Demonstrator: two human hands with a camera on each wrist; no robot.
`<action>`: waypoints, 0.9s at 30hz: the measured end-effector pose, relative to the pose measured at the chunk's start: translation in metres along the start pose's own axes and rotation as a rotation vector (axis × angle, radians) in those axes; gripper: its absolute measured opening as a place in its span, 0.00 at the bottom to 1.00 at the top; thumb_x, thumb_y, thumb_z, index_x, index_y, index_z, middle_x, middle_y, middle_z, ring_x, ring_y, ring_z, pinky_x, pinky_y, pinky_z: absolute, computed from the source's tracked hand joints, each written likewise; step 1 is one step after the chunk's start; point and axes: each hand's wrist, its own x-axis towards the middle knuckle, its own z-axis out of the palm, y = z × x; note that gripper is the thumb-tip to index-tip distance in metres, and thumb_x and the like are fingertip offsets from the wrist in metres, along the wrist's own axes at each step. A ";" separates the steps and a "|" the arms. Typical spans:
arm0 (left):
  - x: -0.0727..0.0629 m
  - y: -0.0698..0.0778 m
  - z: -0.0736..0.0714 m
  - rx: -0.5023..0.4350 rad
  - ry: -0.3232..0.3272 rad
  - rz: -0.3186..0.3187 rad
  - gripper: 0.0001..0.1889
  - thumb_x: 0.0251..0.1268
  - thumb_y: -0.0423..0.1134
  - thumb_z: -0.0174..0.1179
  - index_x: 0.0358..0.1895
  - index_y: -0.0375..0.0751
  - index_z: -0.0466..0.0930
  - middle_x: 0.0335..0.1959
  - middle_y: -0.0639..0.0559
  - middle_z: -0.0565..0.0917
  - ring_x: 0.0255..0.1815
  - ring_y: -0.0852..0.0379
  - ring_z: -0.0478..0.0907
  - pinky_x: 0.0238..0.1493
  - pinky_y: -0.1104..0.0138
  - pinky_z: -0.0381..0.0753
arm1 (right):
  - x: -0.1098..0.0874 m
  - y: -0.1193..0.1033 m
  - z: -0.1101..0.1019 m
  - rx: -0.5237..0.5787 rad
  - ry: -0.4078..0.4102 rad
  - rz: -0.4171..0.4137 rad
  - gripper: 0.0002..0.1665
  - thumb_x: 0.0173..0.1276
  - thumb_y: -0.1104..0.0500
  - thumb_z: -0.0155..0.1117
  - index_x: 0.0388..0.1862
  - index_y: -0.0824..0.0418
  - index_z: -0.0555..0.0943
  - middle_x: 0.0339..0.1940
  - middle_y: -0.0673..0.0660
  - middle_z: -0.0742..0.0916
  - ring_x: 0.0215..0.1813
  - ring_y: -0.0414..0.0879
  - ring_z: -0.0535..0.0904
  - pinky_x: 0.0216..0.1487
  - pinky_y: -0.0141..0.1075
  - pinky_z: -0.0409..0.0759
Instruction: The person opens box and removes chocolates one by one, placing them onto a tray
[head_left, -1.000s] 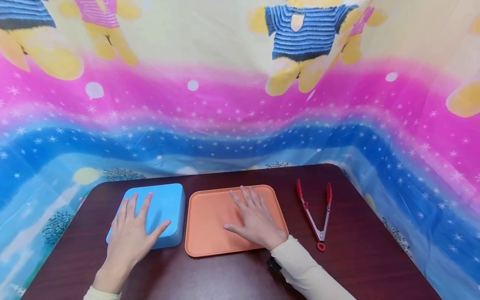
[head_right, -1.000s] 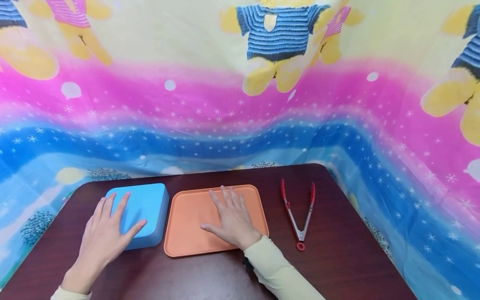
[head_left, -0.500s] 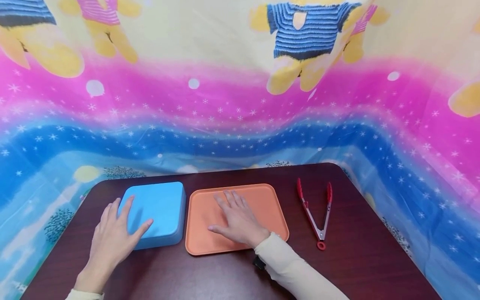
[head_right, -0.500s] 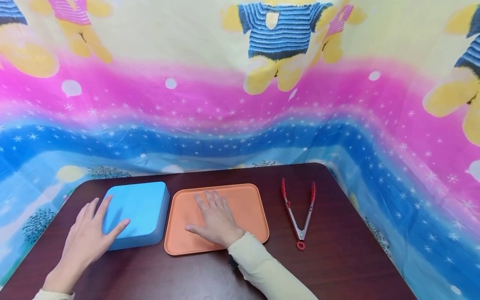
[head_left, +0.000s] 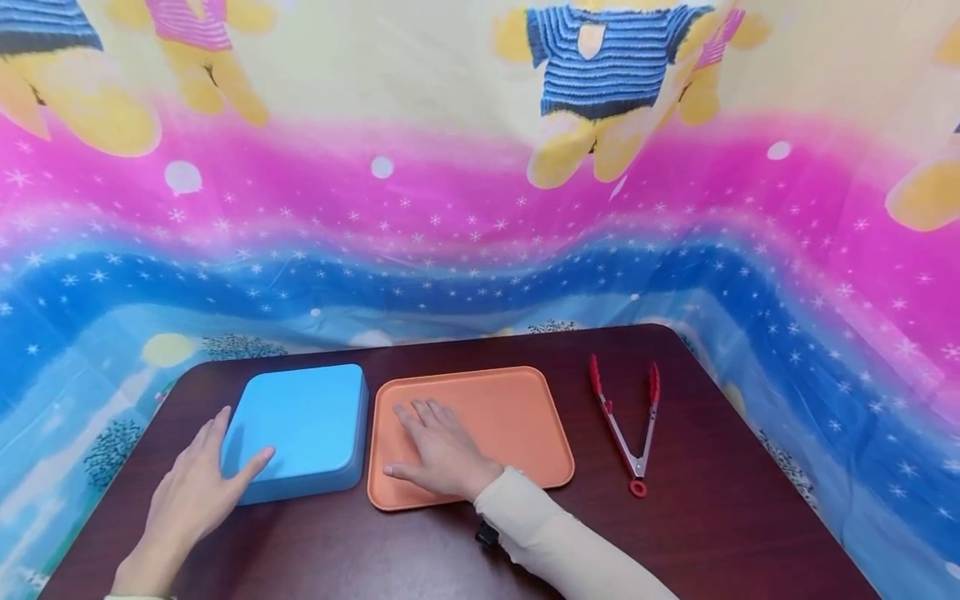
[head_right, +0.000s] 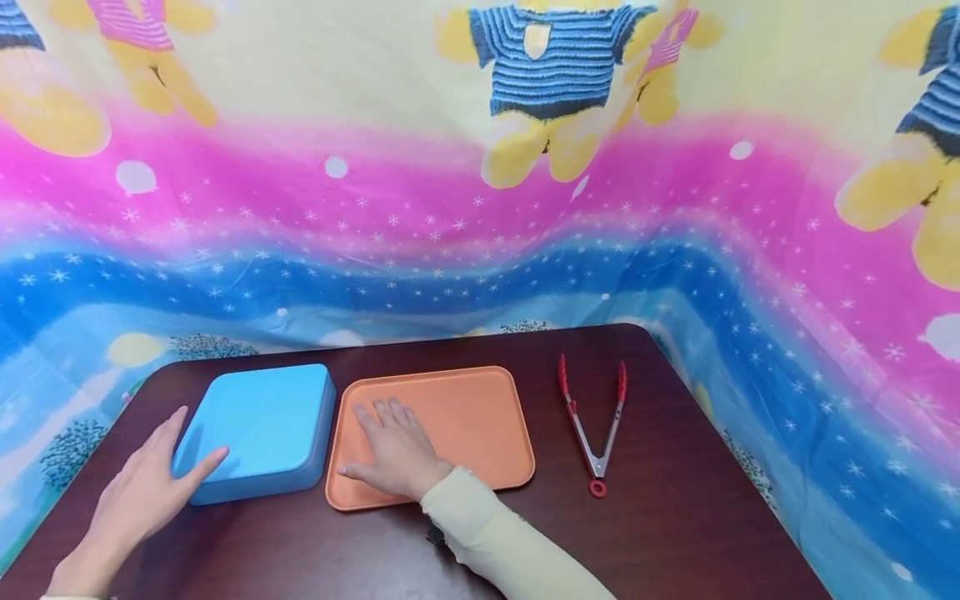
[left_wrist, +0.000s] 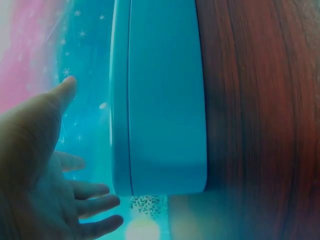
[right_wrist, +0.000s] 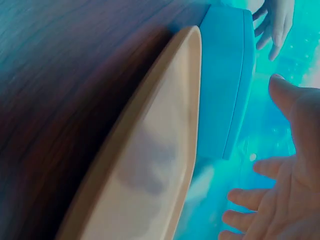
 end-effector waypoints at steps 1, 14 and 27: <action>0.000 -0.001 -0.001 -0.013 -0.019 -0.003 0.57 0.69 0.73 0.48 0.82 0.35 0.34 0.75 0.18 0.54 0.70 0.16 0.57 0.58 0.23 0.64 | 0.001 -0.002 0.001 -0.001 -0.004 -0.005 0.51 0.71 0.31 0.57 0.84 0.50 0.52 0.83 0.61 0.62 0.84 0.58 0.55 0.84 0.52 0.55; -0.001 -0.014 -0.001 -0.135 -0.123 0.008 0.58 0.68 0.69 0.56 0.82 0.36 0.32 0.77 0.20 0.50 0.72 0.16 0.54 0.58 0.23 0.64 | 0.015 -0.023 0.017 0.002 -0.051 -0.083 0.55 0.69 0.31 0.62 0.84 0.54 0.53 0.80 0.54 0.69 0.80 0.53 0.64 0.80 0.51 0.63; 0.005 -0.028 0.002 -0.183 -0.180 0.037 0.64 0.62 0.62 0.67 0.78 0.22 0.33 0.72 0.11 0.52 0.69 0.14 0.56 0.61 0.28 0.68 | 0.028 -0.043 0.027 0.125 -0.082 0.044 0.55 0.64 0.33 0.69 0.81 0.58 0.60 0.73 0.49 0.78 0.71 0.43 0.74 0.76 0.43 0.70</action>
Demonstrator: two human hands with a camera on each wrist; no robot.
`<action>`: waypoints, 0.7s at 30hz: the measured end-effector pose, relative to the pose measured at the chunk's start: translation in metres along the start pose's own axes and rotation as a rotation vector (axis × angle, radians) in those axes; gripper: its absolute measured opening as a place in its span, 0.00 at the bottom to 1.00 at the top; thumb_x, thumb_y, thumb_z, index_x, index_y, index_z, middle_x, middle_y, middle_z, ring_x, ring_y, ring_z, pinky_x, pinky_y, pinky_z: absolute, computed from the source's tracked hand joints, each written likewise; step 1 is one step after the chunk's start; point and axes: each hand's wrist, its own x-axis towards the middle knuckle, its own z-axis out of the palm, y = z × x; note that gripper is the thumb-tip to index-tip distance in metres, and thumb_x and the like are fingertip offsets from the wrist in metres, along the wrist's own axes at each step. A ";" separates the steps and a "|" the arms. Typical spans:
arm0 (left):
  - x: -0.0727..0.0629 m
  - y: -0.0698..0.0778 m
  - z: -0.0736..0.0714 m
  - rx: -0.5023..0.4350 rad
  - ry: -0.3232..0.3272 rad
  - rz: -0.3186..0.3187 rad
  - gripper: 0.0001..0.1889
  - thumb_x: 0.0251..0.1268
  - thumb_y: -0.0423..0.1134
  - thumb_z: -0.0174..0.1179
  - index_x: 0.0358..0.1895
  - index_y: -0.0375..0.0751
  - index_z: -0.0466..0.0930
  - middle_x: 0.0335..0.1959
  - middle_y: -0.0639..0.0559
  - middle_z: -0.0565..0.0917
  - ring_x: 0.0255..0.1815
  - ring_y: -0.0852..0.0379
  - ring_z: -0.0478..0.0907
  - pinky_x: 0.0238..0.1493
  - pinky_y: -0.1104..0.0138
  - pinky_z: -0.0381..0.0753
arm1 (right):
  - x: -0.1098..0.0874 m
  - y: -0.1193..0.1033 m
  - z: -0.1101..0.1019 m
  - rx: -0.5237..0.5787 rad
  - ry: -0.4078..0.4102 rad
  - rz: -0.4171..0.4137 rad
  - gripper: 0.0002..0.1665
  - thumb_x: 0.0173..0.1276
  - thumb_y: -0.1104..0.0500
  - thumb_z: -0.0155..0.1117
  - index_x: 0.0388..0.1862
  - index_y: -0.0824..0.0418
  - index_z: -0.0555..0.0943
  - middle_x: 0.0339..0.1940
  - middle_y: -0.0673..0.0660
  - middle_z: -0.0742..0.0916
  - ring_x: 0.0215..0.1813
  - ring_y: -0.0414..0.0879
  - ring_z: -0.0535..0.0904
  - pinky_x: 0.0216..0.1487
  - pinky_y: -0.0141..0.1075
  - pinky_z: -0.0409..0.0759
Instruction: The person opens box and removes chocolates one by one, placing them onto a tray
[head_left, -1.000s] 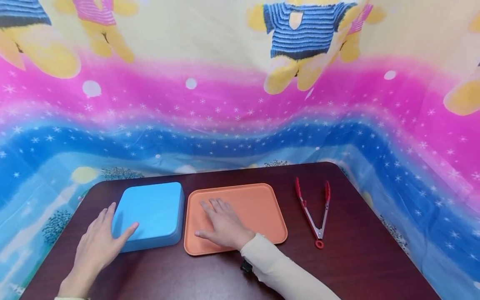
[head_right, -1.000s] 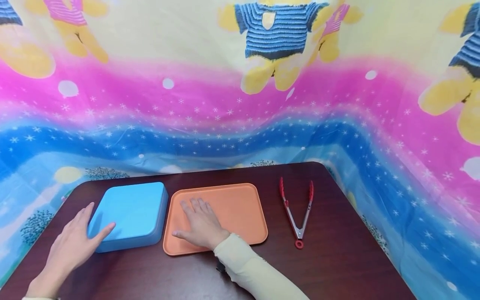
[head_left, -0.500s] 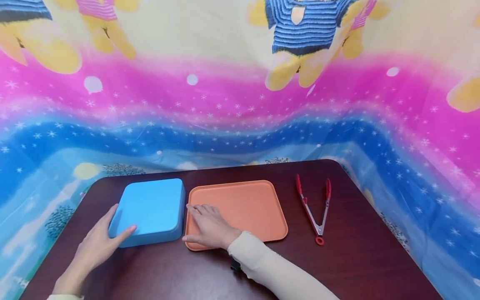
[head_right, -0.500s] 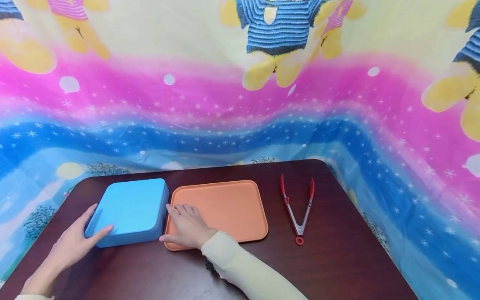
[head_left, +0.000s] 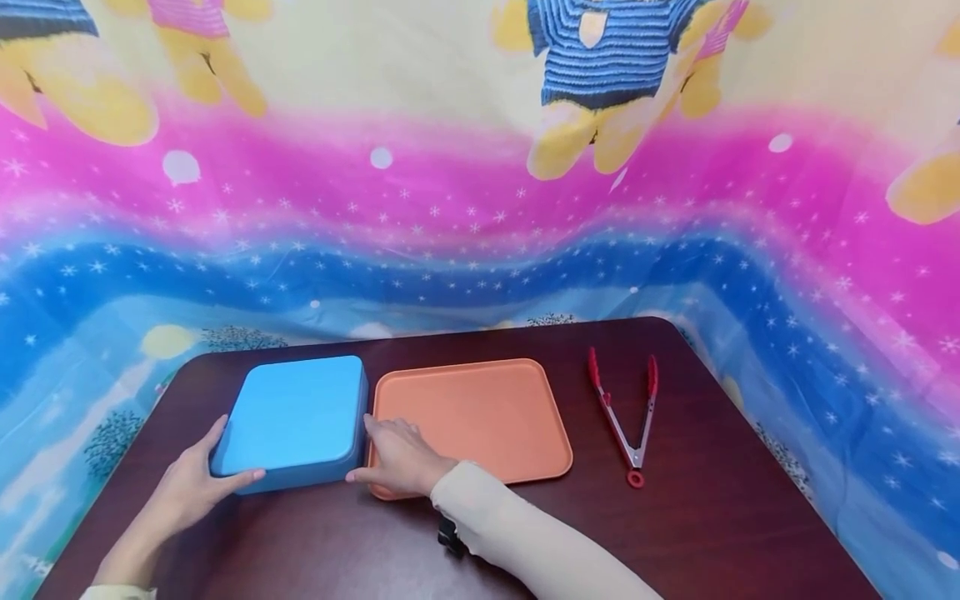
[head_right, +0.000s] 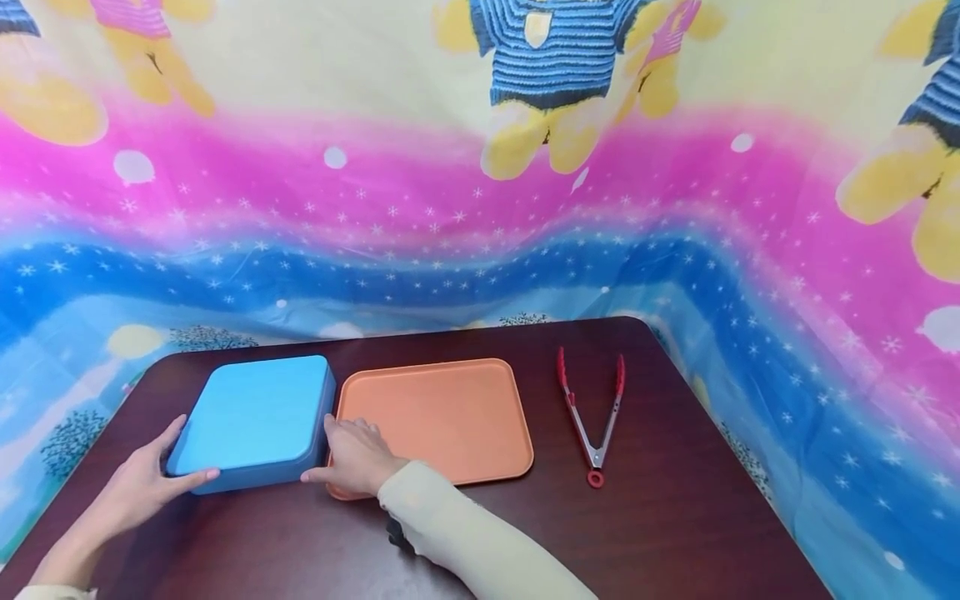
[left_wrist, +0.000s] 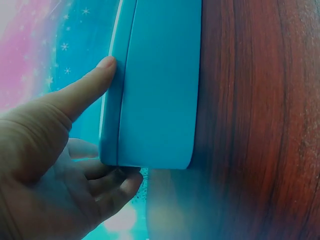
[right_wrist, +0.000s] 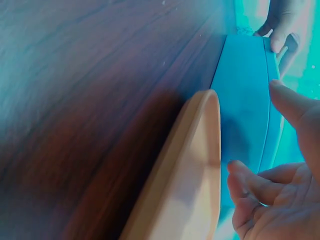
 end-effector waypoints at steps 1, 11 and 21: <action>0.001 0.000 0.000 -0.001 -0.003 -0.003 0.64 0.61 0.62 0.67 0.78 0.21 0.33 0.72 0.11 0.52 0.69 0.14 0.56 0.62 0.29 0.68 | 0.001 -0.001 0.000 0.006 0.002 -0.002 0.55 0.63 0.34 0.70 0.80 0.59 0.61 0.71 0.49 0.80 0.69 0.41 0.76 0.75 0.42 0.71; 0.005 -0.003 -0.002 0.008 -0.036 -0.013 0.63 0.62 0.62 0.66 0.75 0.15 0.37 0.70 0.10 0.53 0.69 0.14 0.56 0.62 0.30 0.70 | 0.004 -0.009 0.003 0.141 0.035 0.037 0.53 0.64 0.41 0.73 0.80 0.60 0.61 0.65 0.53 0.84 0.63 0.36 0.80 0.65 0.30 0.79; 0.001 -0.009 0.002 0.087 -0.012 -0.017 0.65 0.58 0.66 0.68 0.76 0.16 0.40 0.69 0.11 0.57 0.67 0.15 0.60 0.56 0.33 0.74 | 0.005 -0.013 0.004 0.065 0.039 0.007 0.52 0.61 0.46 0.77 0.77 0.64 0.65 0.54 0.54 0.88 0.52 0.31 0.81 0.52 0.20 0.79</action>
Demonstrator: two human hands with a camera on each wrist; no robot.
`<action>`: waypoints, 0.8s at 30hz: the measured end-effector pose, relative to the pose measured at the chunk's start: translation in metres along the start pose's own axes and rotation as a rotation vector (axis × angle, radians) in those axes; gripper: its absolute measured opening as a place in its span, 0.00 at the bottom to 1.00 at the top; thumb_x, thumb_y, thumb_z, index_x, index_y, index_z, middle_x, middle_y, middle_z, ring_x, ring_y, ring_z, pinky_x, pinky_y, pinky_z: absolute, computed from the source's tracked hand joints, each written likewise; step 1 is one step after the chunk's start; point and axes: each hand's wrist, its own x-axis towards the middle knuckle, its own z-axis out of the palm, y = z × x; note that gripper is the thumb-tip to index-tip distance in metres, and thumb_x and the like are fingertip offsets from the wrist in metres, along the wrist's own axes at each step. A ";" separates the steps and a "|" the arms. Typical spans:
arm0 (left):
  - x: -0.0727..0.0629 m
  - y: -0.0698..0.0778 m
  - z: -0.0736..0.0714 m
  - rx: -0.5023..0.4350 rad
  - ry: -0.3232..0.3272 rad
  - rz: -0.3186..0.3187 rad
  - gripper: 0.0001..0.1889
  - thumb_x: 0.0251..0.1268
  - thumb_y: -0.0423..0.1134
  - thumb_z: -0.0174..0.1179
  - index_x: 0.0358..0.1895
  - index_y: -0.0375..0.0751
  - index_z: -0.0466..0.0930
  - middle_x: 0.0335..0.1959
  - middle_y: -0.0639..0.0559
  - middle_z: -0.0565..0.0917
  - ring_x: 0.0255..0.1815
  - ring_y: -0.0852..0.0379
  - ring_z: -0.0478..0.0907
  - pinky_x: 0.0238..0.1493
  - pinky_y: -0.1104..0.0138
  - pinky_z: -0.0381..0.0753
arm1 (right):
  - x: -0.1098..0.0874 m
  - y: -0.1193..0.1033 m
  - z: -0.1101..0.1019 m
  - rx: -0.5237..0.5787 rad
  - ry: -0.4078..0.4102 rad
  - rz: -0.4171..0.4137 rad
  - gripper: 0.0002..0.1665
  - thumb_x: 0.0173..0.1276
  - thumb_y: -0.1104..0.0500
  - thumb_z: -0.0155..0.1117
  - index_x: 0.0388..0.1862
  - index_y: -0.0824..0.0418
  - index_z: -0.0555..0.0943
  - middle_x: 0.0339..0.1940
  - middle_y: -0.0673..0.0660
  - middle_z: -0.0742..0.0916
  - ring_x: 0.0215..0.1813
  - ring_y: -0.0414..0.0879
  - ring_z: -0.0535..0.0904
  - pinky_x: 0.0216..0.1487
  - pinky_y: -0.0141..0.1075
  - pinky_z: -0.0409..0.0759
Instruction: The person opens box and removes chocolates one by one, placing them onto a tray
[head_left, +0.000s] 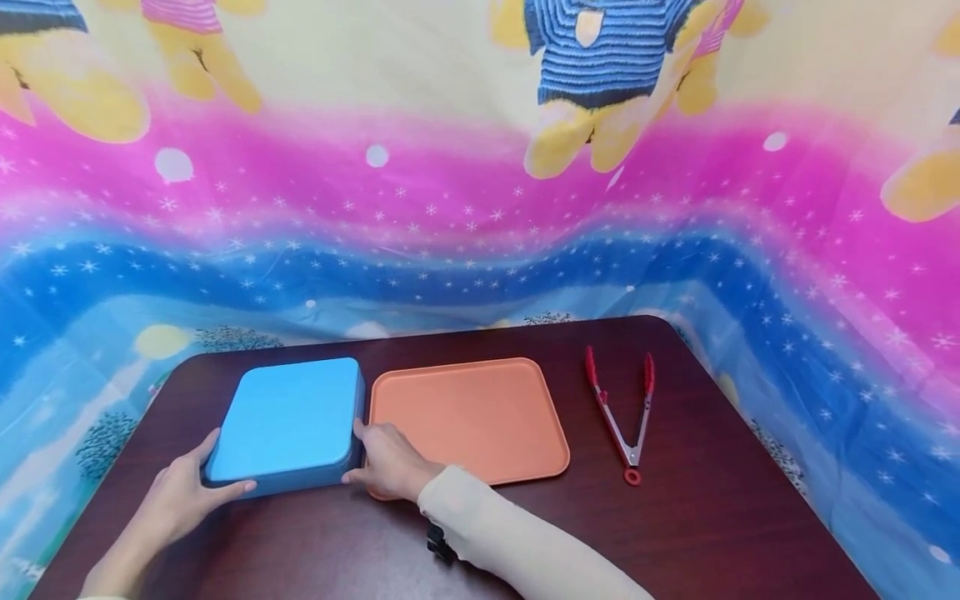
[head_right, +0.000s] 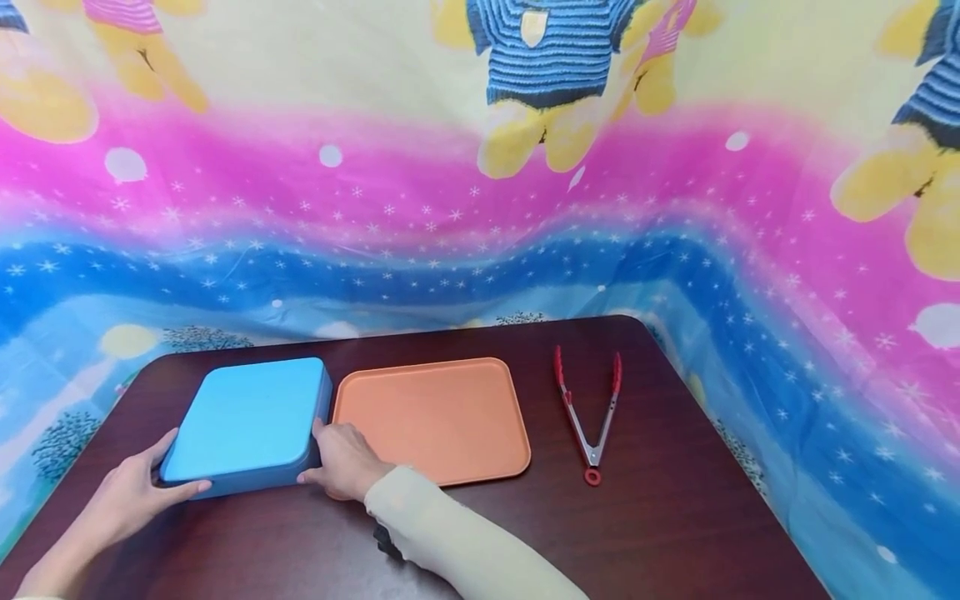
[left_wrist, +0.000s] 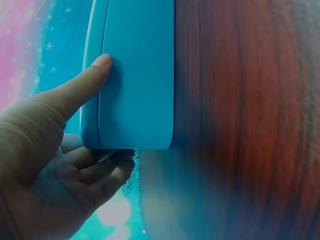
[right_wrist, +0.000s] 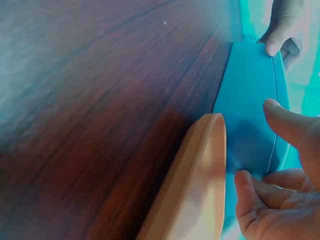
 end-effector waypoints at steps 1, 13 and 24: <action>-0.001 -0.001 0.000 0.003 0.000 0.000 0.65 0.57 0.66 0.68 0.76 0.16 0.41 0.69 0.11 0.57 0.67 0.15 0.61 0.55 0.33 0.75 | -0.001 0.000 0.001 0.004 -0.005 -0.004 0.52 0.61 0.47 0.77 0.78 0.64 0.65 0.47 0.53 0.89 0.45 0.31 0.82 0.47 0.19 0.78; -0.019 -0.008 0.008 0.014 -0.017 -0.014 0.65 0.57 0.67 0.67 0.76 0.18 0.43 0.68 0.12 0.59 0.66 0.16 0.63 0.51 0.36 0.79 | -0.018 0.000 0.009 0.046 0.015 -0.044 0.51 0.60 0.45 0.77 0.76 0.66 0.67 0.23 0.48 0.79 0.23 0.34 0.69 0.23 0.22 0.68; -0.031 -0.009 0.012 0.014 -0.022 -0.010 0.63 0.57 0.66 0.68 0.78 0.22 0.45 0.68 0.13 0.60 0.65 0.16 0.66 0.49 0.38 0.80 | -0.035 -0.004 0.012 0.258 0.078 0.019 0.42 0.61 0.49 0.77 0.71 0.64 0.74 0.10 0.42 0.69 0.14 0.32 0.57 0.16 0.25 0.56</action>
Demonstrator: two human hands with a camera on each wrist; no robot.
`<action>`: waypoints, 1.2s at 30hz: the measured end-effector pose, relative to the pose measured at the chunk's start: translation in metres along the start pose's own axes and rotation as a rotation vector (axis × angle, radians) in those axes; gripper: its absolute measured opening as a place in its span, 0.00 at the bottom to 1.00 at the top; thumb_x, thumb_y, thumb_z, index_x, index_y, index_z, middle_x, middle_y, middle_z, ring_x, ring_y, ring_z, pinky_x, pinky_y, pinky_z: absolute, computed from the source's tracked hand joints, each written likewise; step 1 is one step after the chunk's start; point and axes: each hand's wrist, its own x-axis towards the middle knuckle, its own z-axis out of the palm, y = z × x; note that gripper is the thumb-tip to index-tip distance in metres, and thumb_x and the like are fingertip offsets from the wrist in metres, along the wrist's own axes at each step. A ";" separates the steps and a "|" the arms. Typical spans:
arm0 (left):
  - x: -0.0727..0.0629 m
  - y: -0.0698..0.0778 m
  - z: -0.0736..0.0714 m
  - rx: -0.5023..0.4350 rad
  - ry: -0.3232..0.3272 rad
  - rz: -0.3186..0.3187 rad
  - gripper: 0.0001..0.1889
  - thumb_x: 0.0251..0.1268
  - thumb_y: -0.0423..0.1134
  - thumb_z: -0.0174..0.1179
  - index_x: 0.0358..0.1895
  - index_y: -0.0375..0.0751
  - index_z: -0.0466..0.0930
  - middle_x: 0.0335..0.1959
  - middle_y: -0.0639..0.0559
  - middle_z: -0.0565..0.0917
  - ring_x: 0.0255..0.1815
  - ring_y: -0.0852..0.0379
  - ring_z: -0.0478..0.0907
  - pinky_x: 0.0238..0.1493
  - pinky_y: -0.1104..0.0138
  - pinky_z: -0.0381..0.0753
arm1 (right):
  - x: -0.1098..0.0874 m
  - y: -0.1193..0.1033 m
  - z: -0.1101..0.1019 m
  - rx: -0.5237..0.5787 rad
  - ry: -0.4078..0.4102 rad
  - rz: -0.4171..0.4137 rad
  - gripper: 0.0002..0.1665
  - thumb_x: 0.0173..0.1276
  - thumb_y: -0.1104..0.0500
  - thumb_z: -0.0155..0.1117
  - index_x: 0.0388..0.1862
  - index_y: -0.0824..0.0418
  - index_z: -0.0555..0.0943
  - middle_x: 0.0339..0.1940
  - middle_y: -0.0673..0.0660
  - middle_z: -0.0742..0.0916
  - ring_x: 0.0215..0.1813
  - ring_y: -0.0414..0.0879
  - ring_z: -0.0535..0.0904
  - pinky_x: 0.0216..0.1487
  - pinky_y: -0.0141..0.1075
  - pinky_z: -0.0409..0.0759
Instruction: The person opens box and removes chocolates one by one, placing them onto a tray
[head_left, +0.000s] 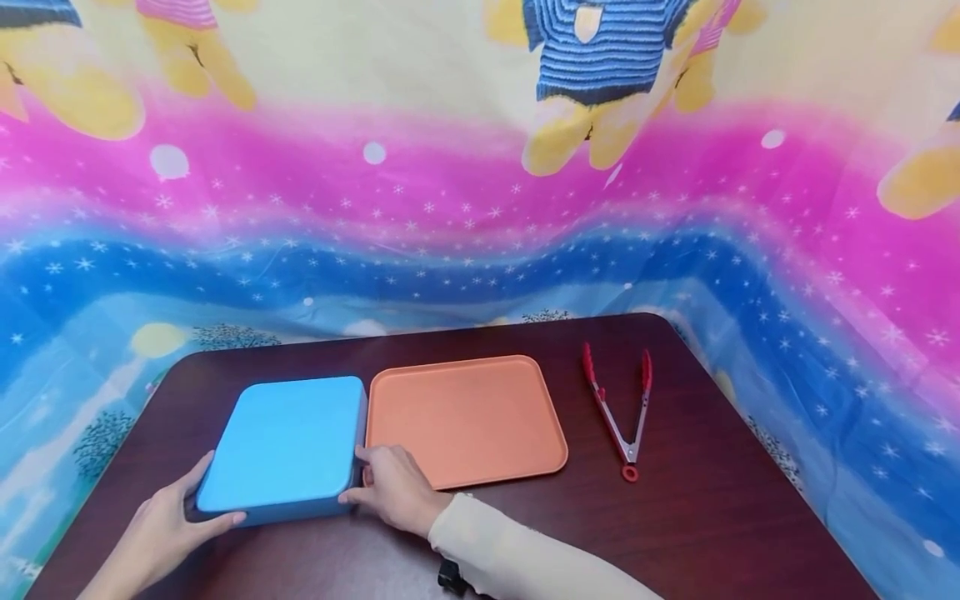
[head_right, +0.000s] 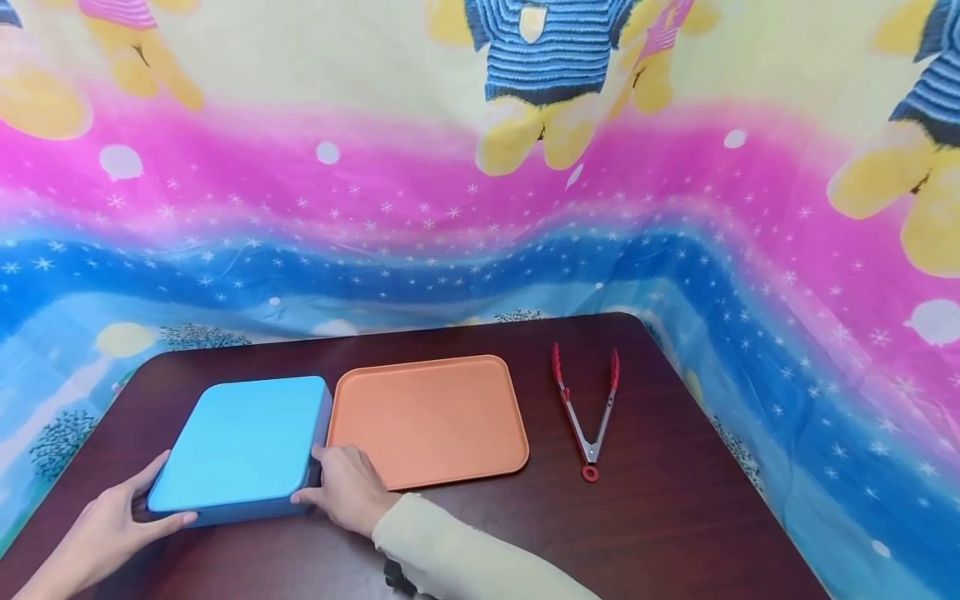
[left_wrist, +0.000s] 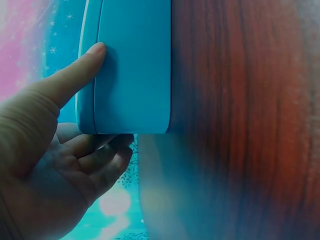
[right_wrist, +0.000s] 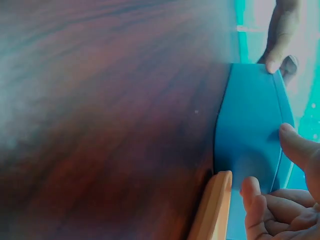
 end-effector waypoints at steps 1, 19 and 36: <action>-0.001 0.000 0.000 0.000 -0.008 -0.005 0.63 0.57 0.66 0.68 0.78 0.23 0.44 0.68 0.13 0.60 0.65 0.16 0.65 0.49 0.38 0.80 | -0.001 0.000 0.000 -0.001 0.002 -0.001 0.42 0.61 0.49 0.77 0.71 0.64 0.75 0.11 0.41 0.69 0.14 0.32 0.58 0.17 0.25 0.57; -0.020 -0.001 0.002 -0.045 -0.047 -0.035 0.61 0.60 0.65 0.67 0.79 0.25 0.43 0.66 0.14 0.65 0.64 0.19 0.69 0.47 0.40 0.82 | -0.011 0.006 0.000 0.141 -0.007 -0.005 0.52 0.56 0.51 0.82 0.76 0.62 0.68 0.47 0.50 0.88 0.39 0.29 0.82 0.41 0.19 0.79; -0.012 -0.004 0.013 -0.166 -0.035 -0.007 0.62 0.64 0.60 0.67 0.79 0.23 0.33 0.70 0.13 0.50 0.66 0.19 0.57 0.54 0.28 0.70 | -0.005 0.002 0.007 0.068 0.016 -0.030 0.65 0.51 0.48 0.84 0.80 0.66 0.58 0.42 0.49 0.83 0.31 0.27 0.74 0.33 0.17 0.73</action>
